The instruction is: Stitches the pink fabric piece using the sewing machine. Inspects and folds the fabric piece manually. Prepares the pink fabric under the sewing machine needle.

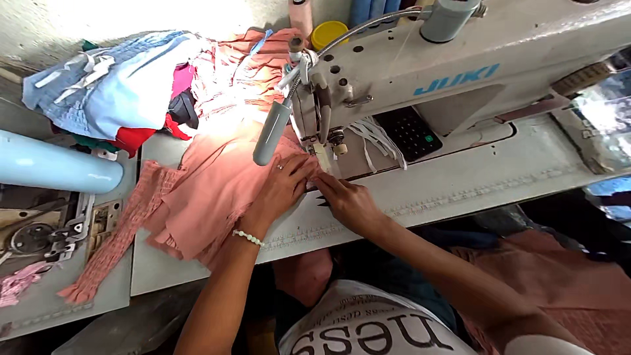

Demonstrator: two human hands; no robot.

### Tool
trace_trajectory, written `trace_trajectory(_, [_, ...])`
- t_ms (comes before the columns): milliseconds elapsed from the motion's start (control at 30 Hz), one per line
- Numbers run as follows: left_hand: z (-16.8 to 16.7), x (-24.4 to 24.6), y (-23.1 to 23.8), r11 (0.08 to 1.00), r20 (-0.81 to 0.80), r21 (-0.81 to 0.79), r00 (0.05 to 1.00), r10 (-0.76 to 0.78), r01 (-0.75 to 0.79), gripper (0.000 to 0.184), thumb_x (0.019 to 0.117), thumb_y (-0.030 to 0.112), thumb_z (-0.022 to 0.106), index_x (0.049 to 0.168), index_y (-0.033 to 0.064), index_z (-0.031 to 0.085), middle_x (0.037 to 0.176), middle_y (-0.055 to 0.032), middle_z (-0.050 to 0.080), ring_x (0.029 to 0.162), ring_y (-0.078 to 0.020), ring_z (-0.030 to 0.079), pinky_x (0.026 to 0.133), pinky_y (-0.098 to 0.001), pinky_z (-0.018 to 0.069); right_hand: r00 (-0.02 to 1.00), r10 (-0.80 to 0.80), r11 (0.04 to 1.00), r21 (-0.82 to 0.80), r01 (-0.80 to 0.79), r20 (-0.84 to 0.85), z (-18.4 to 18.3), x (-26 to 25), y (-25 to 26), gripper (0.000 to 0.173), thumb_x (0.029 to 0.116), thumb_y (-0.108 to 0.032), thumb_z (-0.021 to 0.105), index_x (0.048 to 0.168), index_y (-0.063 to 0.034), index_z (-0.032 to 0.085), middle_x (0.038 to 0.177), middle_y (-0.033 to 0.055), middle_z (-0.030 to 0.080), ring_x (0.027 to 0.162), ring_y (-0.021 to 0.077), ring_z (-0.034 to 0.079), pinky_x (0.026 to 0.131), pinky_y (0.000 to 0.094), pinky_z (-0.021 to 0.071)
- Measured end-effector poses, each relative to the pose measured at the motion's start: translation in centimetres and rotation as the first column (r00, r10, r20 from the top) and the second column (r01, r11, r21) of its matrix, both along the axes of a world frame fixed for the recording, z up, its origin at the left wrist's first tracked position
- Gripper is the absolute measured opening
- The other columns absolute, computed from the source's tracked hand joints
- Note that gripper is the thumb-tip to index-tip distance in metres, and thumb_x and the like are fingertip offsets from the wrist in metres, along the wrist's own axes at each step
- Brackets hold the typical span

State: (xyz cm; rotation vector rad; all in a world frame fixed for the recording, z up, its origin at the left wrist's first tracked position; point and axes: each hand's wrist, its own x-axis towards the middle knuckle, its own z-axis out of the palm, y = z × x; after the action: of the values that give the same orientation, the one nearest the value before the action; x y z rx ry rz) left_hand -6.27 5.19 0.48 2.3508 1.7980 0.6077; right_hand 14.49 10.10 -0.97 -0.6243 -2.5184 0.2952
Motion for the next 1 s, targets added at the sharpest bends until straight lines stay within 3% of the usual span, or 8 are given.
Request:
trace_trajectory(100, [0.0,-0.5,0.5,1.0,-0.001,0.006,1.0,-0.021,0.021,0.039,0.1012,0.016,0.05,0.136,0.0121,0.067,0.143,-0.0146,0.06,0.138,-0.0323,0.052,0.114,-0.0647,0.0327,1.0,0.007,0.998,-0.061,-0.009,-0.029,0.4,-0.1,0.3,0.03,0.0872,0.003,0.066,0.116,-0.0002,0.074,0.122,0.0188,0.071,0.076,0.0328,0.073,0.055,0.044,0.0578])
trace_trajectory(233, [-0.3,0.0,0.1,0.999,-0.024,0.044,1.0,-0.012,0.013,0.036,0.1012,0.016,0.052,0.134,0.011,0.068,0.141,-0.0156,0.062,0.139,-0.0353,0.052,0.113,-0.0677,0.0327,0.963,-0.167,0.985,-0.004,0.17,-0.212,2.4,4.9,3.4,0.029,0.0945,0.0,0.06,0.119,-0.0026,0.074,0.117,0.015,0.074,0.095,0.0309,0.074,0.075,0.0439,0.0609])
trace_trajectory(333, [-0.6,-0.1,0.0,0.999,-0.019,0.048,1.0,0.0,0.001,0.036,0.1019,0.017,0.05,0.132,0.008,0.068,0.14,-0.014,0.063,0.139,-0.0335,0.053,0.114,-0.0664,0.0327,0.83,-0.482,0.848,0.09,0.522,-0.281,3.6,12.7,7.9,0.03,0.1053,-0.007,0.049,0.126,0.0033,0.068,0.127,0.0231,0.069,0.114,0.0377,0.068,0.097,0.0493,0.0547])
trace_trajectory(467, [-0.4,-0.6,0.5,0.998,-0.013,0.061,1.0,-0.002,0.003,0.036,0.0993,0.013,0.051,0.129,0.0062,0.07,0.139,-0.014,0.064,0.137,-0.0335,0.054,0.113,-0.0647,0.0343,0.646,-0.749,0.647,0.043,0.761,-0.15,3.4,18.8,12.4,0.039,0.1061,-0.007,0.042,0.142,0.002,0.056,0.148,0.0277,0.053,0.14,0.0484,0.046,0.113,0.06,0.0377])
trace_trajectory(700, [-0.3,0.0,0.2,0.99,-0.053,0.14,0.999,0.011,-0.004,0.03,0.1002,0.011,0.055,0.124,0.005,0.072,0.139,-0.0161,0.063,0.136,-0.0383,0.054,0.111,-0.0686,0.0338,0.629,-0.777,0.629,0.0,0.777,0.012,1.4,19.3,12.1,0.041,0.1021,0.0,0.047,0.142,0.0025,0.057,0.148,0.0256,0.054,0.138,0.0479,0.05,0.109,0.063,0.0407])
trace_trajectory(800, [-0.2,1.2,0.1,0.964,-0.118,0.264,0.992,0.05,-0.018,0.021,0.0967,0.002,0.061,0.113,0.0025,0.075,0.123,-0.0151,0.07,0.119,-0.0338,0.064,0.104,-0.0517,0.0477,0.656,-0.752,0.656,0.016,0.754,-0.062,1.3,19.6,12.2,0.054,0.099,0.002,0.047,0.153,0.0024,0.043,0.159,0.0267,0.04,0.149,0.0471,0.034,0.119,0.0594,0.031])
trace_trajectory(867, [-0.3,1.9,0.0,0.957,-0.113,0.287,0.991,0.072,-0.037,0.02,0.0949,-0.002,0.061,0.11,-0.0011,0.074,0.112,-0.0165,0.071,0.105,-0.0322,0.068,0.093,-0.043,0.0539,0.672,-0.723,0.68,0.007,0.733,-0.163,1.4,19.2,11.6,0.048,0.1027,-0.002,0.046,0.15,0.0026,0.047,0.157,0.0273,0.043,0.149,0.0464,0.035,0.121,0.0562,0.03])
trace_trajectory(1000, [0.0,2.3,0.2,0.954,0.003,0.261,0.988,0.152,-0.147,0.019,0.0953,0.004,0.065,0.11,0.0036,0.077,0.105,-0.0157,0.073,0.098,-0.0322,0.07,0.086,-0.0442,0.0561,0.828,-0.467,0.858,0.069,0.509,-0.31,2.5,13.4,8.0,0.024,0.1027,-0.006,0.055,0.114,0.0107,0.069,0.112,0.0305,0.068,0.105,0.0436,0.066,0.093,0.0511,0.0536])
